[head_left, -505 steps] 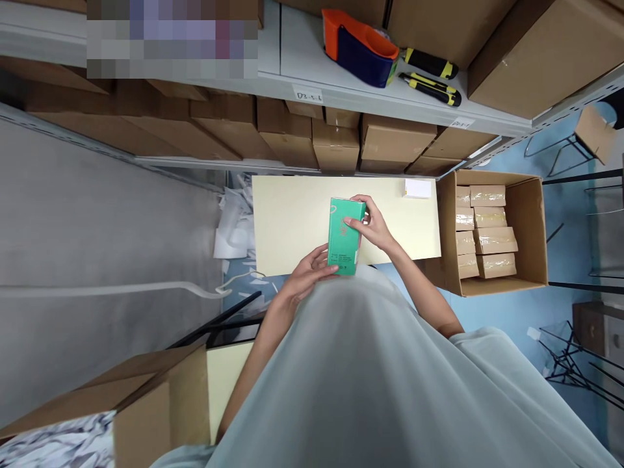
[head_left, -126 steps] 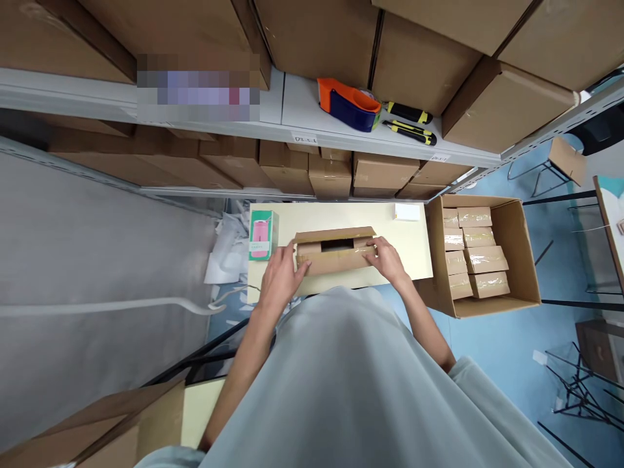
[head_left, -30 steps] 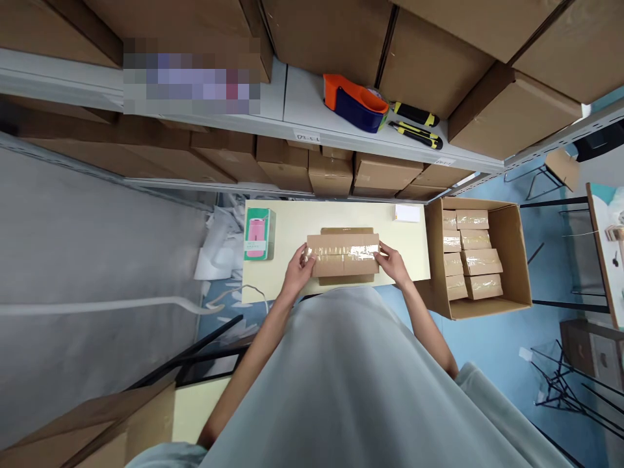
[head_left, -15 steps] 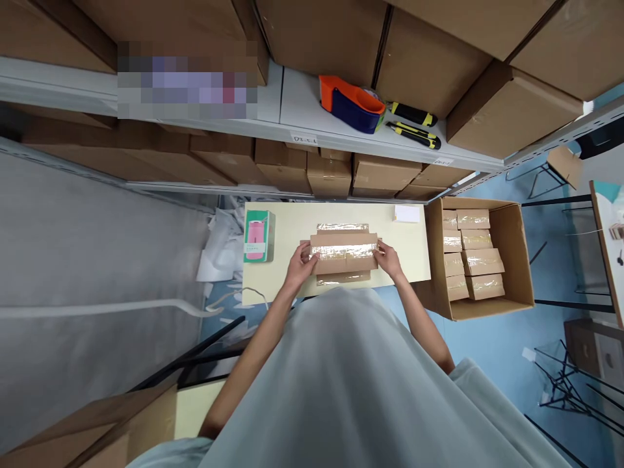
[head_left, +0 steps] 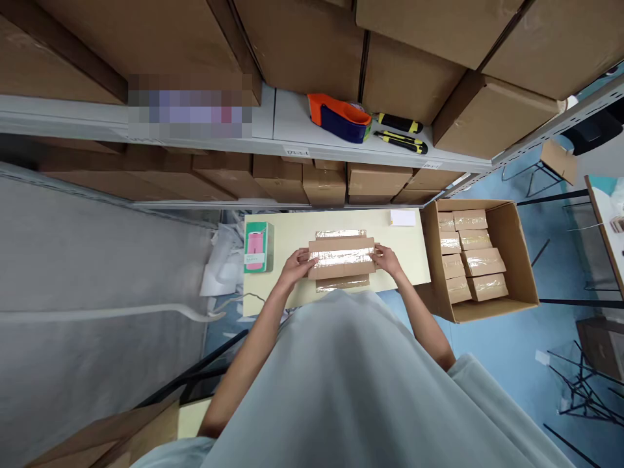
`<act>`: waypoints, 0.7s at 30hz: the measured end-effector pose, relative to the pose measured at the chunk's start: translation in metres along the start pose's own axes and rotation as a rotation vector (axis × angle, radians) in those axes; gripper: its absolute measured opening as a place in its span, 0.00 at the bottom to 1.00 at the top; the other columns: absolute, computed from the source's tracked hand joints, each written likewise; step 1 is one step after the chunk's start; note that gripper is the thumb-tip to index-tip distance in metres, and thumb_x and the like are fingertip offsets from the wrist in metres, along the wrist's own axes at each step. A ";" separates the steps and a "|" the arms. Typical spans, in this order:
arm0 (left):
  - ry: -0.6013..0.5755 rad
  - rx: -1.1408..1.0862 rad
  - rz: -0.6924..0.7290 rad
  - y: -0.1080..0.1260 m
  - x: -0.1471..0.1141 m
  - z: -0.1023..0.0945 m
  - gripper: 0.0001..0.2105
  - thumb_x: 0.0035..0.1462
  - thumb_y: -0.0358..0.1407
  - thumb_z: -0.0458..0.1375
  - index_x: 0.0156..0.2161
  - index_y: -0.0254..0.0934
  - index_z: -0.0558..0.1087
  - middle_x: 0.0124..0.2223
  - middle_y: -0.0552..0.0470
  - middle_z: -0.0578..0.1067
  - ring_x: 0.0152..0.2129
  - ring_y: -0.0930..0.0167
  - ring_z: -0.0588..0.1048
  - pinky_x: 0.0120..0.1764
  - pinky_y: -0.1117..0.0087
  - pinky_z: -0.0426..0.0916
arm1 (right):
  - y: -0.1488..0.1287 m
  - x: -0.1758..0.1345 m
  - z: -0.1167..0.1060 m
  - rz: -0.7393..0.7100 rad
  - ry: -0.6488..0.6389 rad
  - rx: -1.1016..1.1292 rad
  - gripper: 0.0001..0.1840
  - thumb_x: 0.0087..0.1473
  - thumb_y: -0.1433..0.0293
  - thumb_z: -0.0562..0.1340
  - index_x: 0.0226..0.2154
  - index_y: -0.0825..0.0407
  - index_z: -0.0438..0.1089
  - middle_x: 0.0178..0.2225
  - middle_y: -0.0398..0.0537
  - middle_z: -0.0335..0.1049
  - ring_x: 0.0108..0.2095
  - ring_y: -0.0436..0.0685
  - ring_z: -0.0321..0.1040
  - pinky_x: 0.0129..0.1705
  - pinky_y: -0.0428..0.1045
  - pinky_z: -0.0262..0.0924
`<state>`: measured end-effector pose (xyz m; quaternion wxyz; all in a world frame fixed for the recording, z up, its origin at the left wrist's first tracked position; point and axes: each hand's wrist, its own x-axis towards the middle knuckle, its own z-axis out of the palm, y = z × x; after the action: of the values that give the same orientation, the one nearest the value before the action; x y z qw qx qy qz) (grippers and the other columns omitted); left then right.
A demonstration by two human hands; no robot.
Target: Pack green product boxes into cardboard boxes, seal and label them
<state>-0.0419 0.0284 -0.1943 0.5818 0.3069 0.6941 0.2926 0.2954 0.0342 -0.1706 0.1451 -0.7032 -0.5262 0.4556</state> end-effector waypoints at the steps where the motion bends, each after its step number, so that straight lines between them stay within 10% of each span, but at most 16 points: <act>1: 0.007 -0.005 -0.003 0.001 -0.002 0.000 0.36 0.34 0.47 0.82 0.49 0.40 0.77 0.47 0.43 0.85 0.48 0.56 0.84 0.53 0.53 0.81 | -0.001 -0.002 0.000 0.022 0.002 -0.026 0.20 0.63 0.64 0.69 0.57 0.47 0.79 0.54 0.50 0.84 0.54 0.61 0.81 0.59 0.55 0.74; 12: 0.118 0.090 0.231 0.021 0.006 -0.025 0.34 0.45 0.47 0.77 0.56 0.39 0.75 0.59 0.36 0.81 0.60 0.53 0.79 0.63 0.47 0.74 | -0.041 -0.014 -0.028 -0.020 0.103 -0.129 0.33 0.65 0.63 0.70 0.69 0.51 0.70 0.66 0.62 0.75 0.56 0.66 0.82 0.61 0.58 0.74; 21: 0.264 0.282 0.733 0.158 0.035 -0.021 0.27 0.58 0.47 0.67 0.60 0.37 0.76 0.61 0.36 0.80 0.60 0.53 0.79 0.66 0.49 0.71 | -0.157 0.032 -0.082 -0.355 0.258 -0.196 0.31 0.65 0.61 0.71 0.66 0.53 0.74 0.64 0.63 0.77 0.63 0.71 0.76 0.68 0.63 0.68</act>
<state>-0.0540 0.1552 -0.0923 0.2972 0.5704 0.6407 0.4193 0.2664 0.1477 -0.0343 0.2201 -0.6626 -0.6604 0.2762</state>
